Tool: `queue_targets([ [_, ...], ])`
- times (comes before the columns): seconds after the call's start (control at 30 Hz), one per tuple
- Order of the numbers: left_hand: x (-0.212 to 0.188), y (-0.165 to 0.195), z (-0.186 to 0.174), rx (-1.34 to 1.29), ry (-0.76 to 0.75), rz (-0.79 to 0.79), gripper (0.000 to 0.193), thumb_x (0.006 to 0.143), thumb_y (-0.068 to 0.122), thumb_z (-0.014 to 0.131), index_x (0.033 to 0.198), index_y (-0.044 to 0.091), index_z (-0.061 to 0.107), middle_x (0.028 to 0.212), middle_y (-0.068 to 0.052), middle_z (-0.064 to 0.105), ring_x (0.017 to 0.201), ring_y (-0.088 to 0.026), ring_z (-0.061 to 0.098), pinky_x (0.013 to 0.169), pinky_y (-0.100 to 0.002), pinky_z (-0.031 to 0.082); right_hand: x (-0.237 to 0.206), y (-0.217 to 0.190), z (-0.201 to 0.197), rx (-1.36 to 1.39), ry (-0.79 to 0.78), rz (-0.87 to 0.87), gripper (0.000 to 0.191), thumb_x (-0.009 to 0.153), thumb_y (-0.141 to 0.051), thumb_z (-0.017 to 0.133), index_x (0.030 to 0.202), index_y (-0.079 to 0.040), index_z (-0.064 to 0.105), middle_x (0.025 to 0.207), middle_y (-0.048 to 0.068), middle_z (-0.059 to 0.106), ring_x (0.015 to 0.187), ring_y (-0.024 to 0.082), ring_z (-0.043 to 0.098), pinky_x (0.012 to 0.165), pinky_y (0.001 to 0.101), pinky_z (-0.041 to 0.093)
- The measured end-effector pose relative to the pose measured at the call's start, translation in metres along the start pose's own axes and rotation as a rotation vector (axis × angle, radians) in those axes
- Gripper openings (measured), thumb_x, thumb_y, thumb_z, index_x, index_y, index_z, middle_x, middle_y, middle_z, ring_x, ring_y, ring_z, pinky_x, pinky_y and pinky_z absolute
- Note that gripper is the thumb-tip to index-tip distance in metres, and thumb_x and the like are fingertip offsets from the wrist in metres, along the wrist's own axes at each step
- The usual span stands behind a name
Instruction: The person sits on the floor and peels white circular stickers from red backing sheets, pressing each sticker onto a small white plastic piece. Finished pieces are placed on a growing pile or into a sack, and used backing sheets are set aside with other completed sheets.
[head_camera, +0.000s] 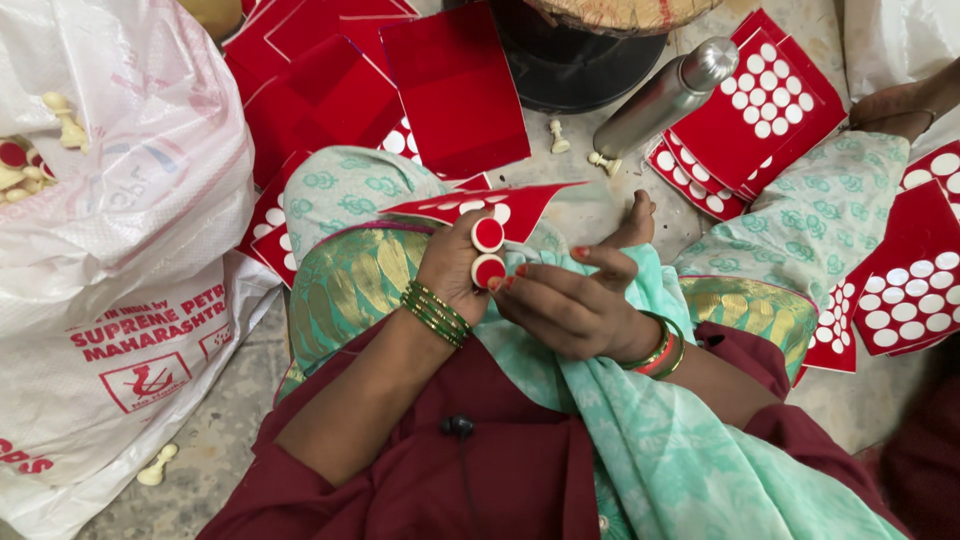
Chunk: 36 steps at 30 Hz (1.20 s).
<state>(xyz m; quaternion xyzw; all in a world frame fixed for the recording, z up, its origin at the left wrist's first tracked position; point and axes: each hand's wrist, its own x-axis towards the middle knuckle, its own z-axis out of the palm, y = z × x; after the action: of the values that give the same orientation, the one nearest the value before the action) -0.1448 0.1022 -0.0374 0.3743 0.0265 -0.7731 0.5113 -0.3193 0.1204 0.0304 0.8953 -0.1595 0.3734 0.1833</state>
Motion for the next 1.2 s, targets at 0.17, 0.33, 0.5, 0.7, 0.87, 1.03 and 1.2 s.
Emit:
queue_targets([
  [0.17,-0.003,0.003,0.001,0.038,-0.022,-0.013,0.015,0.09,0.022,0.069,0.087,0.008,0.065,0.068,-0.001,0.064,0.055,-0.012,0.061,0.046,-0.028,0.049,0.01,0.0,0.0,0.052,-0.038,0.059,0.026,0.09,-0.016,0.089,0.113,-0.016,0.076,0.123,-0.004,0.063,0.104,0.012,0.067,0.104,0.0429,0.037],
  [0.33,-0.003,0.009,0.003,-0.04,-0.008,-0.039,0.012,0.088,0.015,0.065,0.094,0.005,0.066,0.083,-0.005,0.071,0.069,-0.015,0.07,0.06,-0.03,0.057,0.019,0.008,-0.006,0.486,-0.227,0.364,0.028,0.085,-0.015,0.088,0.11,-0.015,0.077,0.119,-0.001,0.065,0.106,0.017,0.063,0.105,0.0417,0.037],
  [0.5,-0.003,0.001,-0.003,0.05,-0.066,0.042,0.014,0.092,0.018,0.067,0.094,0.004,0.065,0.082,-0.004,0.068,0.069,-0.013,0.067,0.058,-0.029,0.055,0.022,0.008,-0.007,0.766,-0.191,0.746,0.037,0.083,-0.022,0.089,0.117,-0.016,0.075,0.121,0.002,0.055,0.117,0.02,0.055,0.105,0.0347,0.044],
  [0.7,0.001,-0.011,-0.011,0.106,-0.064,0.07,0.015,0.092,0.018,0.068,0.085,0.008,0.059,0.072,0.001,0.056,0.055,-0.008,0.053,0.036,-0.023,0.035,0.017,0.007,0.011,0.906,-0.247,0.798,0.027,0.079,-0.019,0.089,0.104,-0.017,0.078,0.113,0.001,0.053,0.114,0.02,0.05,0.106,0.0346,0.039],
  [0.87,0.007,-0.012,-0.011,0.118,-0.008,0.096,0.013,0.089,0.013,0.066,0.083,0.005,0.058,0.073,-0.001,0.056,0.058,-0.011,0.057,0.042,-0.026,0.041,0.013,0.009,0.019,0.803,-0.301,0.82,0.019,0.08,-0.014,0.088,0.097,-0.012,0.079,0.104,0.001,0.055,0.107,0.019,0.052,0.101,0.0379,0.037],
  [1.03,-0.002,-0.002,-0.006,0.198,-0.087,0.11,0.013,0.091,0.014,0.067,0.097,0.002,0.068,0.083,-0.002,0.067,0.069,-0.009,0.063,0.059,-0.026,0.05,0.016,0.017,0.003,1.029,-0.188,0.864,0.03,0.092,-0.01,0.076,0.12,-0.01,0.068,0.123,0.005,0.055,0.12,0.02,0.054,0.105,0.0363,0.043],
  [1.2,-0.02,0.021,-0.015,0.217,-0.104,0.029,0.02,0.087,0.015,0.066,0.102,0.003,0.069,0.091,-0.005,0.075,0.077,-0.013,0.073,0.069,-0.027,0.059,0.015,0.036,-0.004,0.575,-0.36,0.501,0.056,0.072,-0.013,0.084,0.124,0.0,0.068,0.124,0.014,0.062,0.119,0.029,0.057,0.101,0.0443,0.042],
])
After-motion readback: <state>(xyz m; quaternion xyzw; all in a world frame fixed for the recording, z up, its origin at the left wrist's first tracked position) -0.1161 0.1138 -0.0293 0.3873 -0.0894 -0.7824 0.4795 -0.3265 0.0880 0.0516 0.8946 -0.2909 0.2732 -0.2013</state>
